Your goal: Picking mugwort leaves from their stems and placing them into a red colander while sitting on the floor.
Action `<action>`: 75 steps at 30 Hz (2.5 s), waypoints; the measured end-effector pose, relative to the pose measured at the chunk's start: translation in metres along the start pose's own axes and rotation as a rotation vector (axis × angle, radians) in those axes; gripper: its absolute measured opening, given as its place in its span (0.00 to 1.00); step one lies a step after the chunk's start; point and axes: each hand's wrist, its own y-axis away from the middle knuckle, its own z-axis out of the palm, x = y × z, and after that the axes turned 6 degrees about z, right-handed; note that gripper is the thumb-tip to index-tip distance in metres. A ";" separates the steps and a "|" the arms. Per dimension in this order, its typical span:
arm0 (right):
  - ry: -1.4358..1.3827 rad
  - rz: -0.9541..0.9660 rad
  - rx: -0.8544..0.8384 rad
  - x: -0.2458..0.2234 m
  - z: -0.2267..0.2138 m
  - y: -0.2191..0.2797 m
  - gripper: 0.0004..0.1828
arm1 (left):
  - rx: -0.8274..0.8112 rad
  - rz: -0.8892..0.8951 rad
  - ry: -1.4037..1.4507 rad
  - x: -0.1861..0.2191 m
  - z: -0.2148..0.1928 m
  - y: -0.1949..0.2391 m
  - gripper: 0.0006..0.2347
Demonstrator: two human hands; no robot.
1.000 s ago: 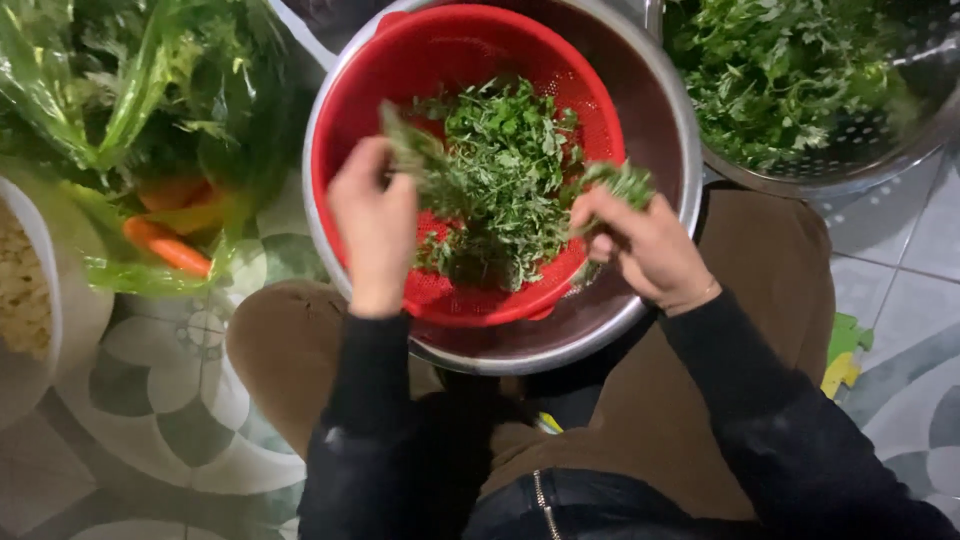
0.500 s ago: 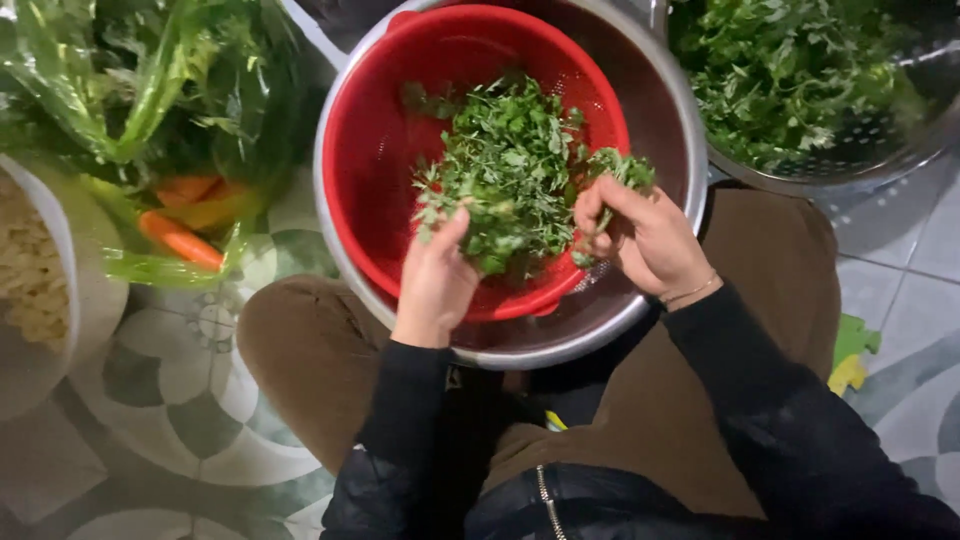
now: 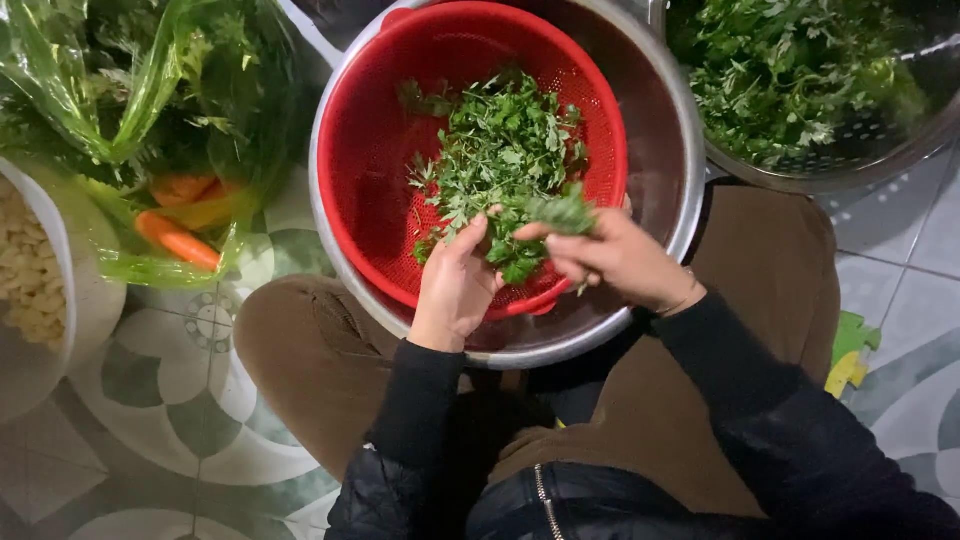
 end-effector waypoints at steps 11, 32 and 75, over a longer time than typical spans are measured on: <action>-0.168 -0.106 0.305 -0.009 0.002 0.000 0.19 | 0.045 0.011 0.066 -0.005 -0.003 0.002 0.13; -0.757 0.090 0.367 -0.017 0.011 0.000 0.20 | 0.210 0.689 -1.310 0.042 0.038 0.043 0.31; 1.119 -0.374 0.746 0.039 -0.276 0.034 0.19 | 0.283 1.158 -1.618 0.011 0.043 -0.128 0.05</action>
